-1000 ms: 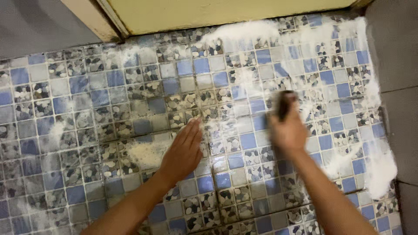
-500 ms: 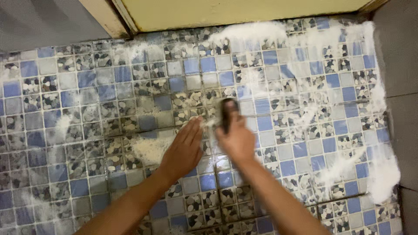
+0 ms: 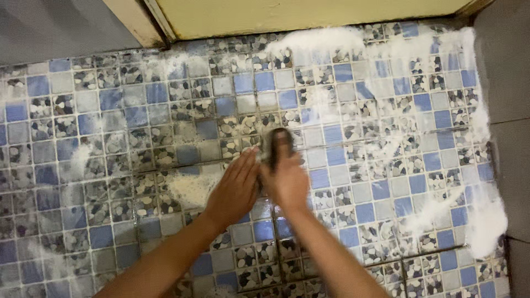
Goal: The person scrubs the soapy tiled floor using a handheld brush.
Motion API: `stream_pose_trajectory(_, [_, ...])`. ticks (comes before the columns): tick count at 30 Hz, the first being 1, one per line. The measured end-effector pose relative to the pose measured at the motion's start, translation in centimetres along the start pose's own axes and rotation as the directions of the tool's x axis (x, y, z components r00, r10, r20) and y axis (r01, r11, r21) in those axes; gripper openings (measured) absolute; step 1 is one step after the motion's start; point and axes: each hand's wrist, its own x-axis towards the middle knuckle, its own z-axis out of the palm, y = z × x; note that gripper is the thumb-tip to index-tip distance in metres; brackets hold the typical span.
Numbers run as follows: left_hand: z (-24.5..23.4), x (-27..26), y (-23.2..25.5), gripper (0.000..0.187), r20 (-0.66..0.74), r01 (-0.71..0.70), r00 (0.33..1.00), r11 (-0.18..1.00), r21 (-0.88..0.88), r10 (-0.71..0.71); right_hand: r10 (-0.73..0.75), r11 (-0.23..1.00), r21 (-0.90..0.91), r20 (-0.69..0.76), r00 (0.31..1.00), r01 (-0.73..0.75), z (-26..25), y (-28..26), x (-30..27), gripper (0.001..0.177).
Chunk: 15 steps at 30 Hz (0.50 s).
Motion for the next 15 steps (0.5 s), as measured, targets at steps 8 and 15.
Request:
stream_pose_trajectory(8, [-0.4, -0.5, -0.1, 0.054, -0.005, -0.048, 0.999, 0.995, 0.085, 0.049, 0.161, 0.981, 0.132, -0.161, 0.974, -0.140, -6.7, 11.2, 2.7, 0.073])
stream_pose_trajectory(15, [-0.7, -0.5, -0.2, 0.053, -0.022, -0.054, 0.998, 0.995, 0.082, 0.056, 0.152, 0.988, 0.042, -0.242, 0.958, -0.146, -4.6, 10.3, 1.4, 0.084])
